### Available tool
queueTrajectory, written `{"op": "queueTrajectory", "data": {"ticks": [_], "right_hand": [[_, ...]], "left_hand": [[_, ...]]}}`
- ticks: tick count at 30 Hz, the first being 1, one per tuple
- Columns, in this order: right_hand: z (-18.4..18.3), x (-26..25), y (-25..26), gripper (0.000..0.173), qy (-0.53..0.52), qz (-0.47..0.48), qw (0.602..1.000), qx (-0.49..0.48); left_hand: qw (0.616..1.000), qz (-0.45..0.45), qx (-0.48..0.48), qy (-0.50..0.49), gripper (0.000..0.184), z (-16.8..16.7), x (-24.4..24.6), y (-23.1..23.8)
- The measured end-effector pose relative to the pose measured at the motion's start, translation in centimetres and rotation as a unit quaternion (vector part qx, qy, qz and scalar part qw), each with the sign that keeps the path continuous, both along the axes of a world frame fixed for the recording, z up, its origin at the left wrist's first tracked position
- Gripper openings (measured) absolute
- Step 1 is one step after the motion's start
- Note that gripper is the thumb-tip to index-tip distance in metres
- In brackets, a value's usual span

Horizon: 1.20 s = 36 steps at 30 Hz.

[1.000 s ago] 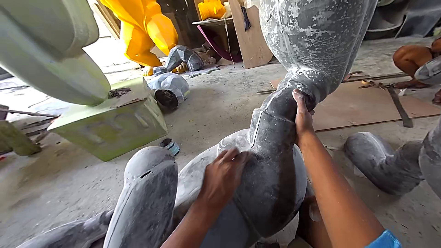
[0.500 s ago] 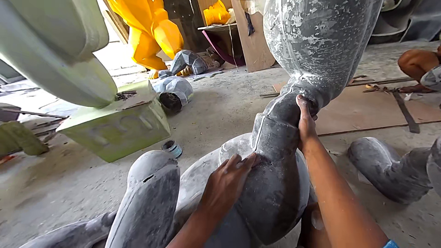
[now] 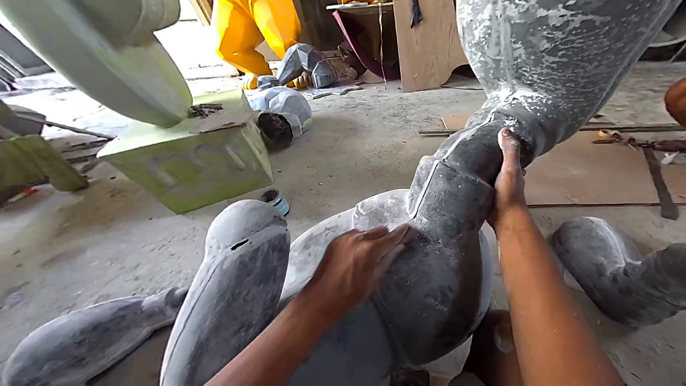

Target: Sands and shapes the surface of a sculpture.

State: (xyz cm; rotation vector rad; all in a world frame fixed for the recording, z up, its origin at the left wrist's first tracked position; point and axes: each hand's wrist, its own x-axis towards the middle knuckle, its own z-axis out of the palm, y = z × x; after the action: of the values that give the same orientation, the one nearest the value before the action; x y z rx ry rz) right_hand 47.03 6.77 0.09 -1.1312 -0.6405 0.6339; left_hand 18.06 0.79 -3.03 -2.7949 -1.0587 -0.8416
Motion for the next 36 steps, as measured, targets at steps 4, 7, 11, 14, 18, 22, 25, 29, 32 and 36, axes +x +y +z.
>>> {"op": "queueTrajectory", "data": {"ticks": [4, 7, 11, 14, 18, 22, 25, 29, 32, 36], "right_hand": [[0.1, 0.4, -0.6, 0.082, 0.006, -0.002, 1.000, -0.009], [0.1, 0.3, -0.5, 0.079, -0.012, 0.003, 1.000, -0.021], [-0.1, 0.6, -0.2, 0.081, -0.007, 0.008, 1.000, 0.001], [-0.1, 0.7, -0.6, 0.079, -0.005, 0.004, 1.000, 0.003], [-0.1, 0.3, -0.9, 0.074, -0.021, 0.001, 1.000, 0.008], [-0.3, 0.7, -1.1, 0.073, -0.033, 0.018, 0.999, 0.019], [-0.6, 1.2, -1.3, 0.077, -0.014, -0.002, 1.000, 0.020], [-0.6, 1.1, -0.8, 0.085, -0.006, -0.017, 1.000, -0.012], [-0.3, 0.8, -0.4, 0.082, -0.012, -0.006, 1.000, -0.012], [0.0, 0.4, -0.7, 0.073, -0.013, 0.002, 1.000, 0.010]], "left_hand": [[1.000, -0.012, -0.009, 0.000, 0.034, -1.4, -3.1, -1.6], [1.000, -0.015, -0.008, -0.023, 0.032, -0.6, -0.1, -0.1], [0.999, -0.037, -0.037, -0.001, 0.033, 0.6, 0.0, 0.5], [0.999, -0.023, -0.039, 0.007, 0.034, -0.6, -3.1, -1.2], [0.999, -0.016, -0.041, -0.017, 0.030, 0.0, 0.6, -0.1], [0.996, -0.052, -0.068, 0.007, 0.029, 1.1, 1.2, 0.5], [0.997, -0.064, -0.032, 0.027, 0.031, 0.3, -1.4, -0.8], [0.998, -0.046, -0.039, 0.028, 0.028, 1.3, 1.2, 0.6], [0.996, -0.049, -0.056, 0.051, 0.029, 2.3, 1.6, 1.4], [0.997, -0.058, -0.039, 0.045, 0.029, 1.6, -0.3, 1.0]]}}
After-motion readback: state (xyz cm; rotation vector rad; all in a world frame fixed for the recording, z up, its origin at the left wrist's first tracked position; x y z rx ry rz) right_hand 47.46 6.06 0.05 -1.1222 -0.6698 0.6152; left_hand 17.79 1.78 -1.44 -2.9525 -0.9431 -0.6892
